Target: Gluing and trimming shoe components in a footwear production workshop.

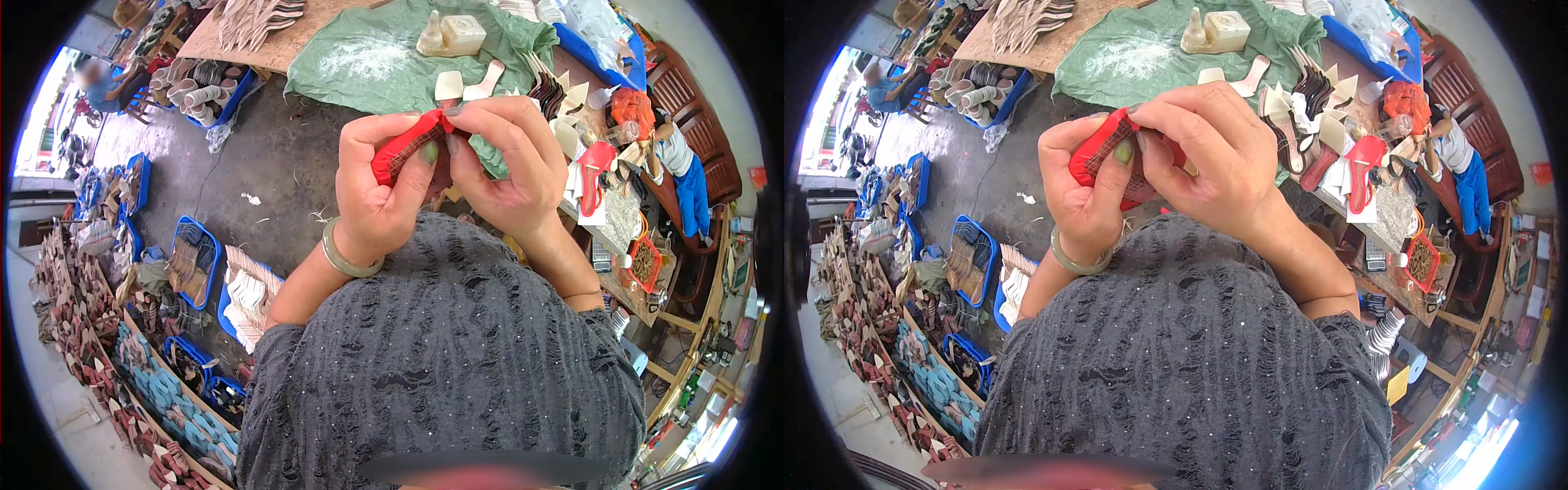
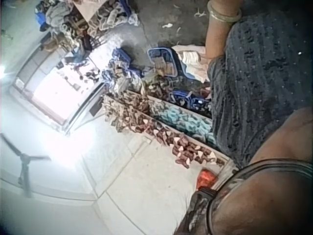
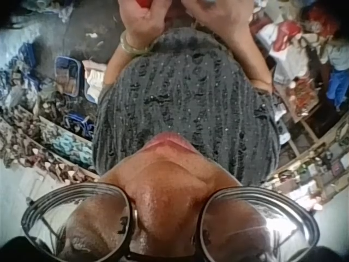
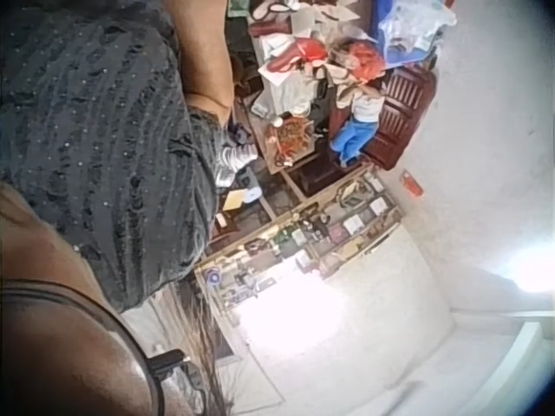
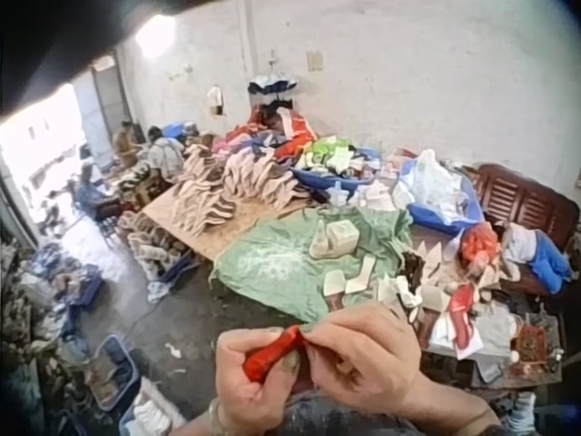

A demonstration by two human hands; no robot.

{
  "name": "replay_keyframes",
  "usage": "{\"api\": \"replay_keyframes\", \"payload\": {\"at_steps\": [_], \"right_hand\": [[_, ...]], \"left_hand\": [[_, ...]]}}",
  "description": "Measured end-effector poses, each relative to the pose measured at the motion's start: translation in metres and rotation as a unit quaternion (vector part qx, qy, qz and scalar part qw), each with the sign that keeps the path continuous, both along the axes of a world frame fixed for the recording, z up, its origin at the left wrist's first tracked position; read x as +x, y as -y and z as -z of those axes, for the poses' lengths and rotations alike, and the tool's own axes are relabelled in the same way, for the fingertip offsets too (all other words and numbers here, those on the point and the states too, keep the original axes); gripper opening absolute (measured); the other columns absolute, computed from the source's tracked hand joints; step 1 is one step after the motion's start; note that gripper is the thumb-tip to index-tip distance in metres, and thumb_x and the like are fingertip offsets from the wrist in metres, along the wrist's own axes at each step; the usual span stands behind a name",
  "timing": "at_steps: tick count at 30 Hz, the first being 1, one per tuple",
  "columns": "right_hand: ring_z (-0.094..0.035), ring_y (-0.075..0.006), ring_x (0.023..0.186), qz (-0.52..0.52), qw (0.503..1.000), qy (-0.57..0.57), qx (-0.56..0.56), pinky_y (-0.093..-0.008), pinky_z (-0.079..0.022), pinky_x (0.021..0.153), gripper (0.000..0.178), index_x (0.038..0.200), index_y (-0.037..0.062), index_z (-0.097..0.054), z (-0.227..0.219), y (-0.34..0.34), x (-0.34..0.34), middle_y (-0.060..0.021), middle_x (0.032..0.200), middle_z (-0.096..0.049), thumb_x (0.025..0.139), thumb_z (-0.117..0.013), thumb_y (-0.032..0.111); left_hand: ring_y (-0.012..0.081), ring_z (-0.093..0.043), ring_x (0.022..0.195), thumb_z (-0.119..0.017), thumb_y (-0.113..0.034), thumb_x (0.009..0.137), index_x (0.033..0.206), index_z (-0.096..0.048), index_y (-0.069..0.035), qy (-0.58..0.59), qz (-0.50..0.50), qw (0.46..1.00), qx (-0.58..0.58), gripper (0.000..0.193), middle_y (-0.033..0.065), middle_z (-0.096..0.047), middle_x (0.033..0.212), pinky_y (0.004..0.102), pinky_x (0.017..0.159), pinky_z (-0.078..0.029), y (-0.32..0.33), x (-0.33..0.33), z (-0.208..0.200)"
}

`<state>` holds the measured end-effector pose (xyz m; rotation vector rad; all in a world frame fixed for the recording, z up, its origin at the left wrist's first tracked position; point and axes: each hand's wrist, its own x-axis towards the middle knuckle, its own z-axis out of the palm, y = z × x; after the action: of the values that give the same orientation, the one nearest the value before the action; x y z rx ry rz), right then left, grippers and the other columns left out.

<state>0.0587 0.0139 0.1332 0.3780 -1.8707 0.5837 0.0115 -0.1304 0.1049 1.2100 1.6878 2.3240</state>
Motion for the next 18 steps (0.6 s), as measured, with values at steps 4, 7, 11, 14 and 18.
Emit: {"api": "replay_keyframes", "payload": {"at_steps": [4, 7, 11, 14, 18], "right_hand": [[-0.058, -0.0201, 0.062, 0.009, 1.000, -0.001, -0.007, -0.0280, -0.047, 0.052, 0.029, 0.087, 0.0039, -0.063, 0.002, -0.003, -0.003, -0.0063, 0.078, -0.063, 0.062, -0.069, -0.007], [-0.058, -0.0209, 0.062, 0.003, 1.000, -0.006, 0.008, -0.0279, -0.048, 0.053, 0.026, 0.086, 0.0035, -0.063, 0.001, -0.006, -0.005, -0.0068, 0.078, -0.062, 0.063, -0.069, -0.006], [-0.060, -0.0218, 0.065, -0.048, 0.989, 0.062, -0.124, -0.0287, -0.049, 0.056, 0.023, 0.084, 0.0032, -0.062, 0.002, -0.003, -0.002, -0.0078, 0.078, -0.063, 0.064, -0.067, -0.007], [-0.061, -0.0212, 0.069, -0.065, 0.980, 0.087, -0.166, -0.0295, -0.050, 0.059, 0.022, 0.083, 0.0027, -0.061, 0.001, -0.004, -0.003, -0.0082, 0.078, -0.063, 0.064, -0.066, -0.007], [-0.062, -0.0203, 0.069, -0.017, 0.997, 0.047, -0.062, -0.0289, -0.051, 0.061, 0.023, 0.085, 0.0024, -0.060, -0.003, -0.002, -0.006, -0.0085, 0.078, -0.063, 0.065, -0.066, -0.008]], "left_hand": [[0.0097, -0.057, 0.086, -0.056, -0.002, 0.088, 0.113, -0.041, 0.001, -0.044, -0.027, 0.998, -0.030, 0.029, 0.0103, -0.056, 0.104, 0.0233, 0.075, -0.049, -0.001, -0.004, 0.000], [0.0103, -0.056, 0.089, -0.056, -0.001, 0.088, 0.114, -0.042, 0.002, -0.063, -0.043, 0.996, -0.037, 0.030, 0.0095, -0.055, 0.104, 0.0240, 0.078, -0.048, -0.003, -0.005, -0.002], [0.0108, -0.056, 0.093, -0.056, -0.001, 0.088, 0.114, -0.043, 0.002, -0.022, -0.030, 0.999, -0.030, 0.029, 0.0093, -0.055, 0.105, 0.0248, 0.081, -0.048, -0.002, -0.007, 0.000], [0.0106, -0.055, 0.094, -0.055, -0.001, 0.088, 0.114, -0.043, 0.002, 0.011, -0.001, 1.000, -0.017, 0.029, 0.0095, -0.054, 0.106, 0.0253, 0.082, -0.047, -0.001, -0.007, -0.003], [0.0110, -0.055, 0.094, -0.054, -0.001, 0.088, 0.114, -0.043, 0.002, -0.009, -0.012, 0.999, -0.049, 0.029, 0.0093, -0.054, 0.107, 0.0254, 0.082, -0.047, 0.001, -0.011, -0.002]]}}
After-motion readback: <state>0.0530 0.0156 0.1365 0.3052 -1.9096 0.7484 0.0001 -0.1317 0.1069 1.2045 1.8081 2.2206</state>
